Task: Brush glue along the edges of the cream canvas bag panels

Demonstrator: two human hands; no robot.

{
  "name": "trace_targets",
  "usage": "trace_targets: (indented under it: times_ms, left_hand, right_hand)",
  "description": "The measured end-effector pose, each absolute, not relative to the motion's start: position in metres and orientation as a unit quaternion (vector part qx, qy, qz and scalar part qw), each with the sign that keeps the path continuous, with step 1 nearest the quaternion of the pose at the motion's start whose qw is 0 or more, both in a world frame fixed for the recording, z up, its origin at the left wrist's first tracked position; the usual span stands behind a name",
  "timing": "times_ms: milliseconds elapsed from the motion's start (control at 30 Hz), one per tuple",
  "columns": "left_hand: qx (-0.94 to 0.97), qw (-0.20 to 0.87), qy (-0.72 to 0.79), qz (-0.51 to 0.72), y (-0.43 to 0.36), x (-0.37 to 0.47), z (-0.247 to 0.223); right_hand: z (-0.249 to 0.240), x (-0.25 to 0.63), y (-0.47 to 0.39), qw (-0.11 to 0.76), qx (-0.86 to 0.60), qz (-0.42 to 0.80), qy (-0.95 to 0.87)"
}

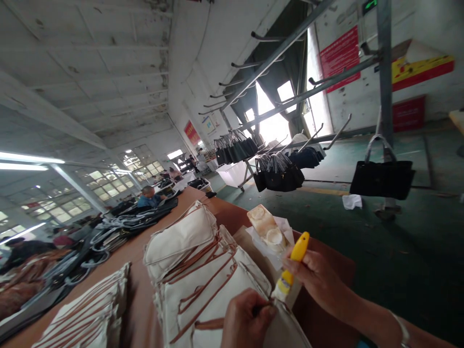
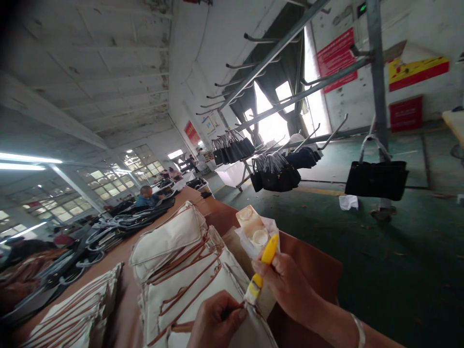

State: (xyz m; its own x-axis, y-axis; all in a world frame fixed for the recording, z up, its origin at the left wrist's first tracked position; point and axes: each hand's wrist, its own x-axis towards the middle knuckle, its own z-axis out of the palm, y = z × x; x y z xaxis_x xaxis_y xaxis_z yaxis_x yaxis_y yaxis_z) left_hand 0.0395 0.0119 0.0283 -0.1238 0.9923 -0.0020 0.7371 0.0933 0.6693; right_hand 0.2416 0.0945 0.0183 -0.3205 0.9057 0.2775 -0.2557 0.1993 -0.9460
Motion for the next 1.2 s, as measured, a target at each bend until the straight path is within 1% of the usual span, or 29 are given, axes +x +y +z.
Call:
trace_targets:
  times_ms: [100,200,233,300,367,400,433,500,567,633,733,800,900,1033,1200]
  left_hand:
    - [0.604,0.283,0.683,0.297,0.018,0.038,0.068]
    - [0.588,0.364,0.637,0.343,0.022,0.034,0.124]
    - [0.574,0.387,0.621,0.368,0.022,0.031,0.142]
    - [0.559,0.394,0.581,0.441,0.02,0.018,0.172]
    - [0.572,0.377,0.542,0.486,0.017,-0.005,0.187]
    - [0.577,0.376,0.54,0.484,0.015,-0.021,0.188]
    - [0.579,0.383,0.552,0.462,0.012,-0.041,0.184]
    - [0.525,0.414,0.623,0.406,0.006,-0.084,0.163]
    - [0.475,0.376,0.701,0.376,-0.001,-0.123,0.128]
    - [0.416,0.34,0.78,0.321,-0.007,-0.147,0.086]
    - [0.459,0.285,0.797,0.271,-0.012,-0.14,0.028]
    - [0.525,0.212,0.79,0.235,-0.008,-0.111,0.001]
    - [0.569,0.135,0.787,0.197,0.008,-0.063,-0.016]
    - [0.566,0.125,0.798,0.162,0.038,-0.031,-0.02]
    - [0.526,0.123,0.828,0.148,0.067,-0.033,-0.03]
  right_hand:
    - [0.025,0.258,0.101,0.578,-0.296,0.585,-0.486]
    - [0.03,0.278,0.116,0.641,-0.321,0.531,-0.452]
    - [0.03,0.283,0.122,0.646,-0.338,0.504,-0.462]
    - [0.026,0.287,0.134,0.639,-0.373,0.446,-0.504]
    - [0.017,0.285,0.147,0.618,-0.396,0.388,-0.558]
    - [0.011,0.281,0.154,0.607,-0.4,0.366,-0.581]
    - [0.005,0.276,0.161,0.596,-0.399,0.352,-0.601]
    - [-0.007,0.264,0.177,0.572,-0.394,0.343,-0.633]
    - [-0.019,0.248,0.193,0.544,-0.395,0.339,-0.659]
    - [-0.031,0.232,0.208,0.513,-0.404,0.33,-0.682]
    - [-0.049,0.211,0.227,0.472,-0.42,0.313,-0.71]
    - [-0.059,0.201,0.236,0.446,-0.424,0.302,-0.728]
    - [-0.067,0.196,0.242,0.419,-0.425,0.291,-0.748]
    - [-0.063,0.202,0.238,0.414,-0.389,0.281,-0.774]
    - [-0.056,0.219,0.217,0.4,-0.313,0.284,-0.813]
